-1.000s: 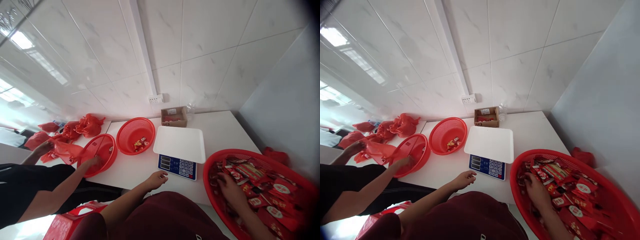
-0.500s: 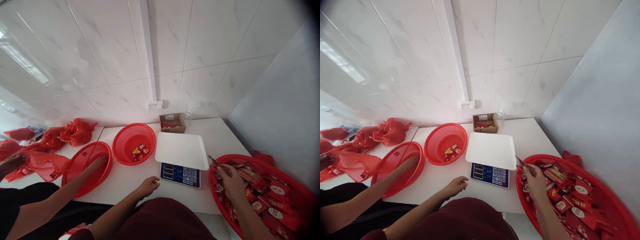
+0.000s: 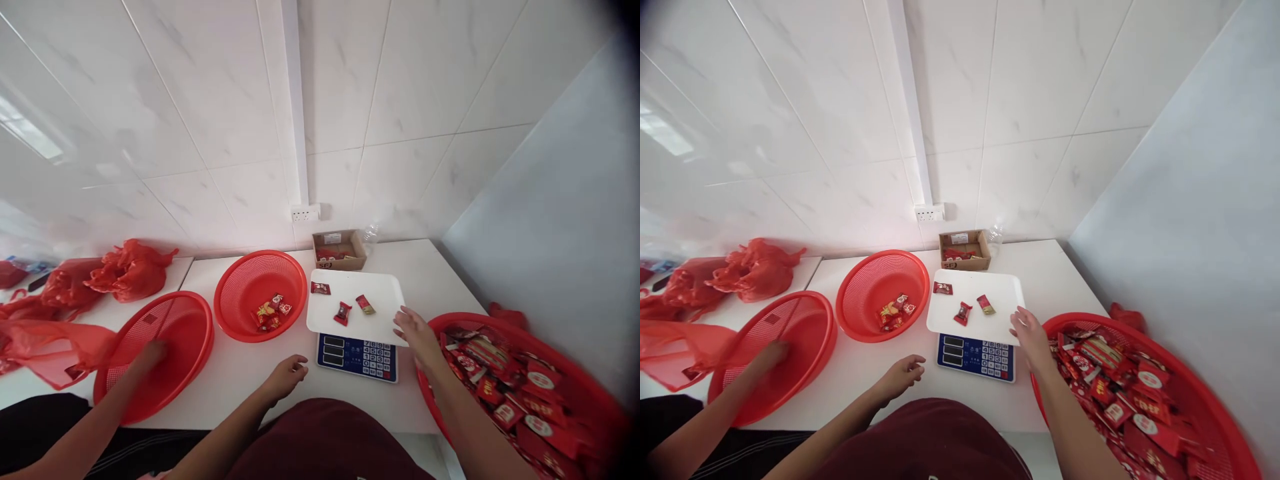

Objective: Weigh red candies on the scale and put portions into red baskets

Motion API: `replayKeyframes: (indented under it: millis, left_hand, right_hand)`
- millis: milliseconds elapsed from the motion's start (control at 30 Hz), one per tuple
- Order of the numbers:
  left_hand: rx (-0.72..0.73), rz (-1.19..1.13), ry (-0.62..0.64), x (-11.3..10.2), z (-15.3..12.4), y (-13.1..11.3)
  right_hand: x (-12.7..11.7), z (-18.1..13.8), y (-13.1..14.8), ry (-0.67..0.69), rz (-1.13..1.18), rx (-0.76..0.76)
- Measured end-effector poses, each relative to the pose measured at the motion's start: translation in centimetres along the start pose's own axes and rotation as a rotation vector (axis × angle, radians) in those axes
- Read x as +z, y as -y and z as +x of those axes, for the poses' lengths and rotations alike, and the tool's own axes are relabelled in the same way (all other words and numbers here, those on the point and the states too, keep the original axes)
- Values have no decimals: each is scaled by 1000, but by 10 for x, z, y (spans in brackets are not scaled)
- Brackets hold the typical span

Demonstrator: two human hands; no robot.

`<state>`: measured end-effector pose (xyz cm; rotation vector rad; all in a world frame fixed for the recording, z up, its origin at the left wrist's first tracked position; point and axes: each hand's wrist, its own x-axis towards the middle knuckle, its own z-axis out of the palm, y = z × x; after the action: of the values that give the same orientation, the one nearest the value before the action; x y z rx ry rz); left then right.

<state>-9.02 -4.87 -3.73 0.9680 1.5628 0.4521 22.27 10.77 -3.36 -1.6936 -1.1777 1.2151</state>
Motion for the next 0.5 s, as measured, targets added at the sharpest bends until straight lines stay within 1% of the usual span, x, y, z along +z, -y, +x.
replayKeyframes:
  millis: [67,133,167,233,300,367,433,500]
  left_hand:
    - [-9,5,15,2,2,-1]
    - [-13,19,36,4,3,-2]
    - [-12,28,45,5,4,-3]
    - [-6,41,54,6,6,-5]
    - [-5,44,53,7,8,-8]
    - [-3,49,54,7,8,-10]
    - [-3,56,60,8,7,-13]
    - [-5,63,67,9,6,-15]
  right_hand:
    - [-28,2,-18,-140,-173,-78]
    - [-55,1,-41,-240,-395,-82]
    - [-65,0,-53,-239,-497,-89]
    - [-78,-5,-77,-176,-679,-109]
    - [-79,-13,-98,-104,-855,-141]
    - [-71,-23,-111,-64,-1023,-147]
    - [-63,-32,-115,-23,-1159,-127]
    - [-58,-39,-113,32,-1247,-100]
